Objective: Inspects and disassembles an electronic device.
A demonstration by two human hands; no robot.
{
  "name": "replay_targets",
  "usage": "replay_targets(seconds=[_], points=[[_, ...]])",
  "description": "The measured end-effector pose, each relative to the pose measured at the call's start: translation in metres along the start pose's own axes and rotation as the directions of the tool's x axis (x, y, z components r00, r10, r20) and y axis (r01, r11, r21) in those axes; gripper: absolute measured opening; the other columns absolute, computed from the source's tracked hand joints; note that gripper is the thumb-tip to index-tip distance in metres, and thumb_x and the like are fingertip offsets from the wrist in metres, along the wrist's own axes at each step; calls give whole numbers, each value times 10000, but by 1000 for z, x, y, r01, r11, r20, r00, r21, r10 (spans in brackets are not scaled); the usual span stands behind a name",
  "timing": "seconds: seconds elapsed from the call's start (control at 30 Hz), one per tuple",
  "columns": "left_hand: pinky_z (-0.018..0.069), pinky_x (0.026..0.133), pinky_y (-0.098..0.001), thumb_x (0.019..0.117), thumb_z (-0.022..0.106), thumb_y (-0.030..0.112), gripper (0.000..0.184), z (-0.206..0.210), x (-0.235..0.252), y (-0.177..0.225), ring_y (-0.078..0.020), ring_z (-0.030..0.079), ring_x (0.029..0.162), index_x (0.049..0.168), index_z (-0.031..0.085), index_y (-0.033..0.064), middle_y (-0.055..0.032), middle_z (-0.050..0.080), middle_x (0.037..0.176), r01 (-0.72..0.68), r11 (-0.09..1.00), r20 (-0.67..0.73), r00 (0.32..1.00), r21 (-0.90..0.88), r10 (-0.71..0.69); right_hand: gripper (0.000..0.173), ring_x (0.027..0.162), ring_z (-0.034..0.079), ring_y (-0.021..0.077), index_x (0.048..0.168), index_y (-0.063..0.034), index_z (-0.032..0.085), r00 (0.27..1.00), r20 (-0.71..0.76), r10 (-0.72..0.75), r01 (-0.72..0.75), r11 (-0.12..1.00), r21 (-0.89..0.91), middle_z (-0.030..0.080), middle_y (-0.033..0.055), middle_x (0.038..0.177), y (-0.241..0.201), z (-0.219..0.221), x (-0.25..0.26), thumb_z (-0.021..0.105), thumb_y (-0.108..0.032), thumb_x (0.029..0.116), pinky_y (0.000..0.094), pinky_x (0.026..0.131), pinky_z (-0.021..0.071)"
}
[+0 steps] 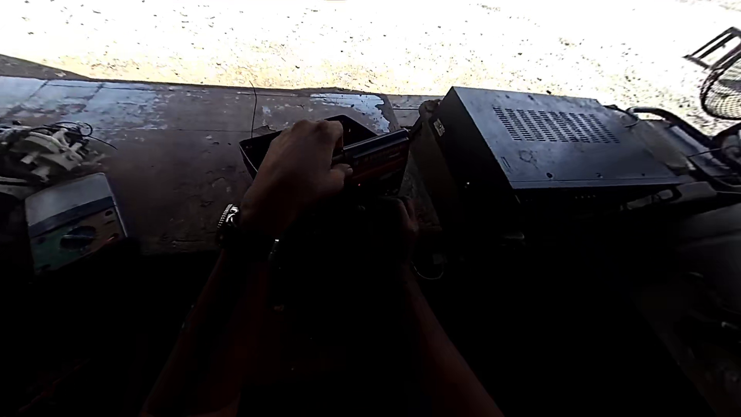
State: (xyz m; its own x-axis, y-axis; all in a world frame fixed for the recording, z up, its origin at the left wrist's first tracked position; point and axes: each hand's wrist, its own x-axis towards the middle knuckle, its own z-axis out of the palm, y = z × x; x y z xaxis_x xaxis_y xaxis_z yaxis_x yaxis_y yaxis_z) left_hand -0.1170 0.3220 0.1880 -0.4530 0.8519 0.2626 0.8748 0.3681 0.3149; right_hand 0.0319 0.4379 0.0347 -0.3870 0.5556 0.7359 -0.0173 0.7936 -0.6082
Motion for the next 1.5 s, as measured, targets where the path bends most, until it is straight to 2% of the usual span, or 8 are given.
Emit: replay_targets(seconds=[0.2,0.4,0.57,0.8,0.93,1.03,1.2,1.5], points=[[513,655,-520,913,738,321,204,0,-1,-2,-270,646,784,929,655,135,-58,632,804,-10,1000,-12,1000,1,10,284,1029,633,191,1086,-104,723,1000,18,-22,21,1000,11,666,47,1036,0,-3,0,832,-241,862,347,916,552],[517,675,-537,914,750,319,214,-3,-2,2,-286,655,812,977,669,131,-70,643,825,19,1000,-2,1000,3,-19,322,1054,634,194,1111,-96,711,999,29,-36,36,999,7,678,47,1063,2,-3,0,819,-234,842,364,938,546],[512,653,-531,916,747,312,207,-4,-2,4,-285,650,785,998,679,134,-63,640,808,39,999,2,999,9,-39,221,1021,638,160,1031,-114,755,1000,10,-26,25,1000,13,671,35,1029,2,-2,0,822,-215,847,310,890,560],[516,675,-543,914,744,308,207,-3,-2,4,-304,651,808,991,680,127,-77,640,817,31,1000,-2,1000,5,-31,206,943,635,158,845,-112,708,999,-40,17,-19,999,-30,647,25,930,0,3,1,821,-284,860,300,825,558],[517,678,-541,920,735,310,201,-3,-1,2,-300,653,814,981,675,128,-72,637,815,22,1000,0,1000,13,-22,222,944,626,166,834,-120,694,999,-36,21,-23,999,-36,636,19,911,-1,4,0,801,-308,883,312,834,549],[515,672,-535,919,735,315,202,-3,-1,3,-298,653,807,979,675,132,-65,636,809,22,1000,3,1000,17,-22,215,971,627,167,888,-105,701,999,-25,25,-25,999,-24,641,36,967,0,3,0,812,-289,875,303,835,556],[501,663,-536,925,727,328,208,-4,-1,2,-295,648,805,985,667,138,-64,632,814,15,1000,17,1000,20,-15,278,1091,603,162,1110,-102,755,999,48,-9,5,996,84,613,68,1137,0,-3,-1,829,-112,842,264,872,564],[488,634,-530,916,735,329,212,-5,0,2,-294,635,768,964,663,135,-64,617,788,19,1000,21,1000,17,-19,276,1156,574,202,1136,-114,774,994,98,-47,33,990,139,601,104,1177,0,-6,1,755,-28,874,307,944,546]])
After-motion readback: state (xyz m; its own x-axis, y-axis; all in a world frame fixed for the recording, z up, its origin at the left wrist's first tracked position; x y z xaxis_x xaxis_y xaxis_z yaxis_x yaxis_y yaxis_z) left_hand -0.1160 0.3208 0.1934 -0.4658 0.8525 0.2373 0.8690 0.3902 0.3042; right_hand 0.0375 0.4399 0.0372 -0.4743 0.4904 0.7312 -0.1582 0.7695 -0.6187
